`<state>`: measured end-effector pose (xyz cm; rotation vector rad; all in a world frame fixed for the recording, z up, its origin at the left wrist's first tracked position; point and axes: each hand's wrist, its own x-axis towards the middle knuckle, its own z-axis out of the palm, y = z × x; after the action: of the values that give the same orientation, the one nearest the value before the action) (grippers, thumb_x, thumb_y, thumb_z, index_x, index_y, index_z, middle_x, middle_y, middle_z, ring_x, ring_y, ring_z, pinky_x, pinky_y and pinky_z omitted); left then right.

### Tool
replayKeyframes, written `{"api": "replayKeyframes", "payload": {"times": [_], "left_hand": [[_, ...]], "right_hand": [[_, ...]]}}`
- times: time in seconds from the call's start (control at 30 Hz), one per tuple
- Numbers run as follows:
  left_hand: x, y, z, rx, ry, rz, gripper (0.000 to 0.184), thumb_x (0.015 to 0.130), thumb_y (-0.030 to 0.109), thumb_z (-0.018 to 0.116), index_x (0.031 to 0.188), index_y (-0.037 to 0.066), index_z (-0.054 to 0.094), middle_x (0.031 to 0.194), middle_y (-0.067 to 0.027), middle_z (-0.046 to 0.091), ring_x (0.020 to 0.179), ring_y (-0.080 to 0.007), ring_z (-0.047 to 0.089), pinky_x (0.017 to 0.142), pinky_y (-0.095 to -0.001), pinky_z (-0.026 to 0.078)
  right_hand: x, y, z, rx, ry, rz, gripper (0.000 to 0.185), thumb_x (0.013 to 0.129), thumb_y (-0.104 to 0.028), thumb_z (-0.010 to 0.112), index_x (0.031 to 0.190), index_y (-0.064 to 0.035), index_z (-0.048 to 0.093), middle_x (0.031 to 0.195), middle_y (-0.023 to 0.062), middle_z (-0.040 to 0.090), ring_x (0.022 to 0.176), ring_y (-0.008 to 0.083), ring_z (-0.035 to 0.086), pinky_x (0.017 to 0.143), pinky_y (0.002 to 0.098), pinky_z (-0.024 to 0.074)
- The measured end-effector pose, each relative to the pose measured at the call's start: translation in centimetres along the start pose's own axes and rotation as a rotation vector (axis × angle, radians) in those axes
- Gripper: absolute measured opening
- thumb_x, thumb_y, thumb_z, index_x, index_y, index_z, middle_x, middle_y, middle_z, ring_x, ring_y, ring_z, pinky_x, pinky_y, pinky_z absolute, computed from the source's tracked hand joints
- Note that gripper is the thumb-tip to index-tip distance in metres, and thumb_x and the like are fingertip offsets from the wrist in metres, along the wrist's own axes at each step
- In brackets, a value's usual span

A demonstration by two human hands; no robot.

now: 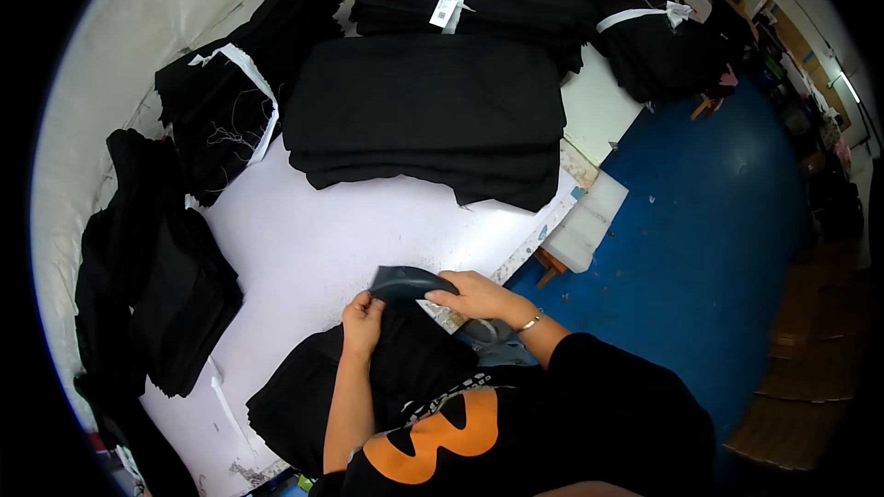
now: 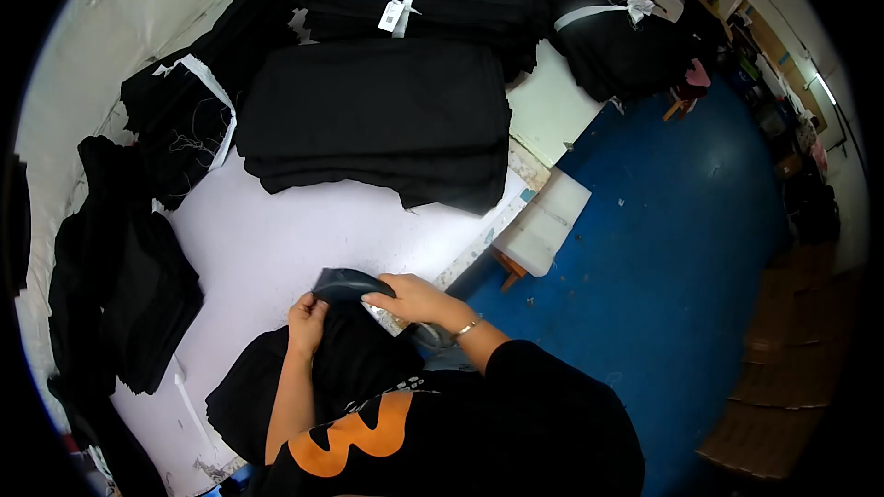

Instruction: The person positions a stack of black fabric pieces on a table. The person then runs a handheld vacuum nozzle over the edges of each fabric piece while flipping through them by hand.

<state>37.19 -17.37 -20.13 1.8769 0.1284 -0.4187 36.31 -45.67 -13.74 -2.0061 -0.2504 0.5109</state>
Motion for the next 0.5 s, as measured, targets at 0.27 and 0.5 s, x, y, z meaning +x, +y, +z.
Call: {"api": "replayKeyframes", "payload": {"times": [0.27,0.5], "left_hand": [[0.3,-1.0,0.3,-0.102,-0.036,0.115,0.026,0.095,-0.006,0.051,0.112,0.0,0.069,0.093,-0.0013,0.07,0.084,-0.0121,0.061,0.08,-0.0274,0.05],[-0.6,0.5,0.2,0.05,-0.049,0.16,0.019,0.096,-0.003,0.052,0.108,0.0,0.067,0.094,-0.0034,0.069,0.091,-0.0114,0.06,0.085,-0.0264,0.047]], "right_hand": [[-1.1,0.6,-0.5,0.095,-0.127,0.131,0.044,0.1,-0.044,0.061,0.096,-0.0004,0.065,0.073,0.0082,0.064,0.068,0.0175,0.062,0.064,0.0336,0.0501],[-1.8,2.6,0.1,0.227,-0.119,0.096,0.043,0.101,-0.043,0.061,0.099,-0.0003,0.065,0.07,0.006,0.062,0.056,0.0158,0.058,0.055,0.0302,0.0479]]}}
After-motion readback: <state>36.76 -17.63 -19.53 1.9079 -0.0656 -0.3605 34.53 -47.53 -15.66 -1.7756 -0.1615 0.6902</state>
